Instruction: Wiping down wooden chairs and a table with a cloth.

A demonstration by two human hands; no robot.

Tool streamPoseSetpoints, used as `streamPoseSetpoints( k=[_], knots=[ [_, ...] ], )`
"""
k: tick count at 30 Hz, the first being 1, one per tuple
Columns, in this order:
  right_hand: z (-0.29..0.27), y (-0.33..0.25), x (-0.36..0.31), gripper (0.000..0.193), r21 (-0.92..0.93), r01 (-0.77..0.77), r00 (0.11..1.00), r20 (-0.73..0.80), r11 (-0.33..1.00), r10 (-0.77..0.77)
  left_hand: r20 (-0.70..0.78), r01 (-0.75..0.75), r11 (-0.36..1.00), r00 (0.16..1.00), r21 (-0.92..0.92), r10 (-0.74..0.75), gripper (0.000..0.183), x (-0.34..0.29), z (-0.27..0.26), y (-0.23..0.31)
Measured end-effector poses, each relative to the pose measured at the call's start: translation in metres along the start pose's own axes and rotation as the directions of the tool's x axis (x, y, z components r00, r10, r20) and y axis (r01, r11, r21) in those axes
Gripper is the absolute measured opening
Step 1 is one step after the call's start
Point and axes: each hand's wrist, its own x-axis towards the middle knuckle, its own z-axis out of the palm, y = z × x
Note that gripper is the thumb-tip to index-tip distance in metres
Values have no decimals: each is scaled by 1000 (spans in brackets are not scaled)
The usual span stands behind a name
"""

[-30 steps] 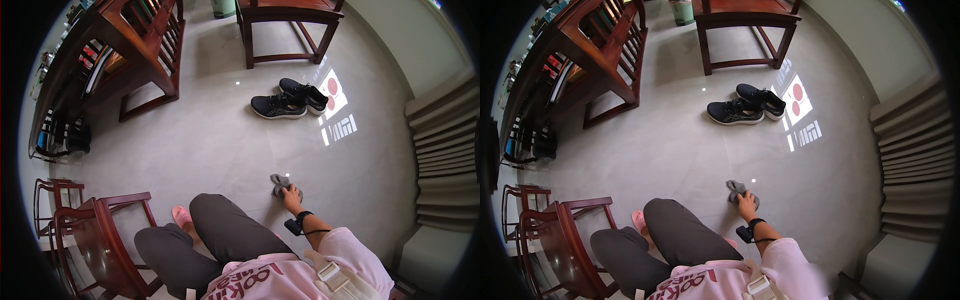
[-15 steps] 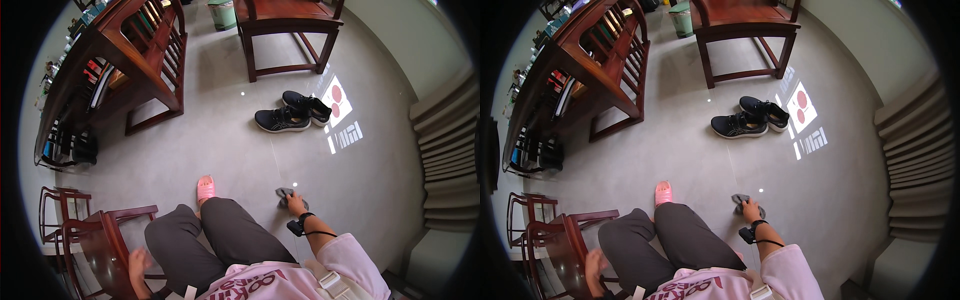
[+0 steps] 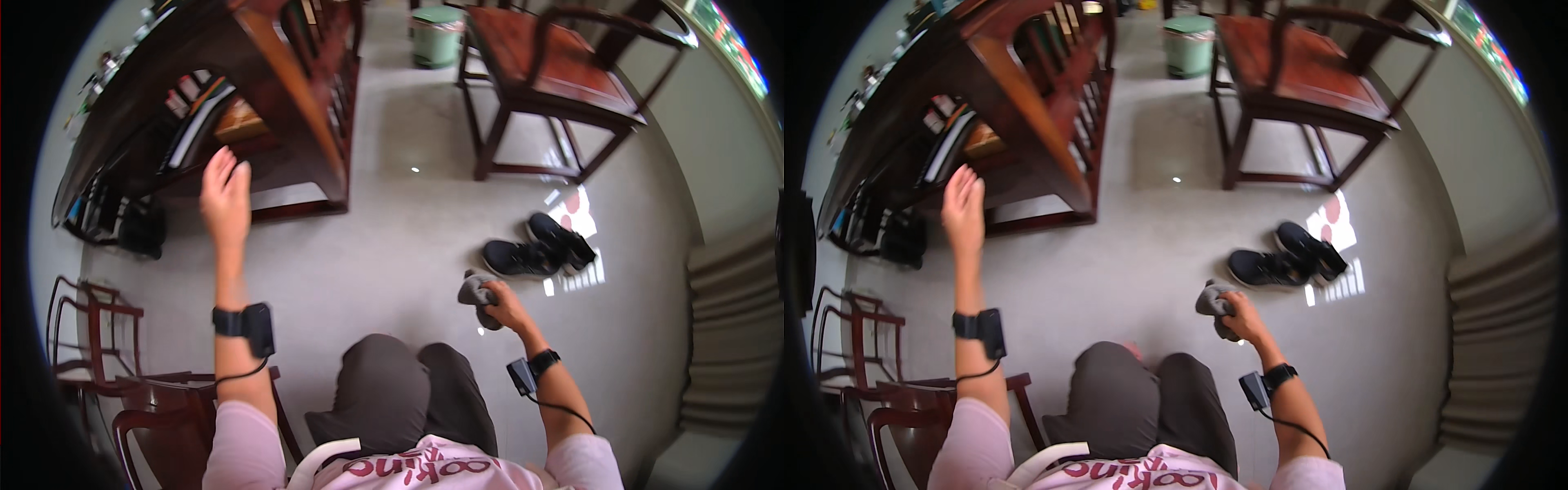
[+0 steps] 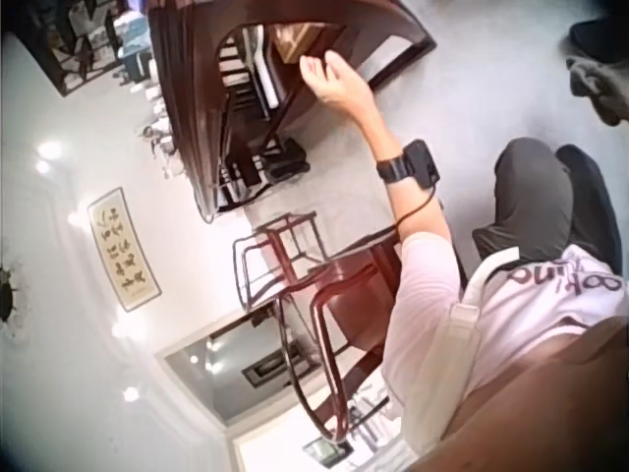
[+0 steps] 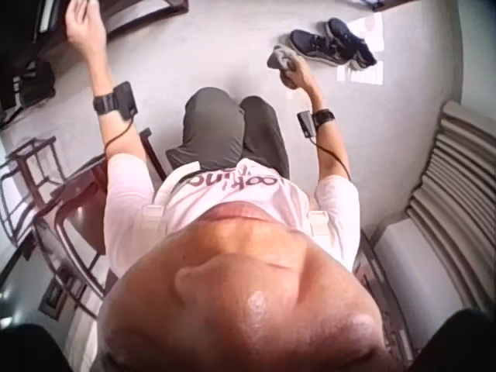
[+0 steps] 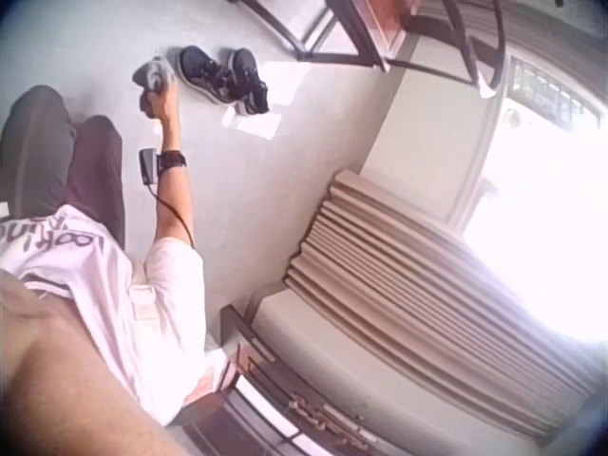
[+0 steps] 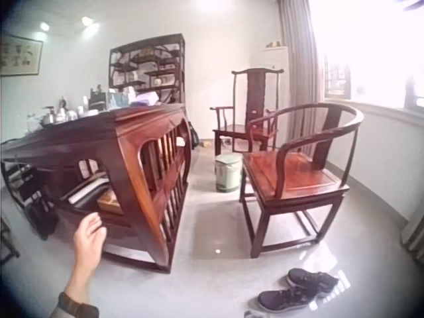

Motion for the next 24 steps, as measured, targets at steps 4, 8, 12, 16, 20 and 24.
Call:
streamPoseSetpoints(
  k=[4, 8, 12, 16, 20, 24],
  knots=[
    [-19, -88, 66, 45, 76, 46, 987, -154, 996, -34, -23, -264, 894, 956, 362, 292, 52, 49, 35, -26],
    [-18, -144, 111, 44, 115, 65, 970, -239, 991, -36, 235, -340, 934, 922, 109, 309, 59, 82, 50, -68],
    [-25, -158, 142, 45, 139, 35, 965, -262, 990, 2, 448, -304, 949, 838, -87, 310, 77, 83, 53, -107],
    [-36, -174, 194, 46, 75, 62, 947, -318, 995, -35, 612, -267, 962, 752, -60, 246, 72, 91, 53, -110],
    [-34, -200, 264, 45, 160, 99, 950, -310, 982, -46, 811, -234, 964, 584, 126, 36, 56, 100, 52, -105],
    [-24, -236, 312, 44, 297, 137, 970, -232, 945, -68, 869, -211, 933, 466, 293, -167, 58, 97, 56, -98]
  ],
)
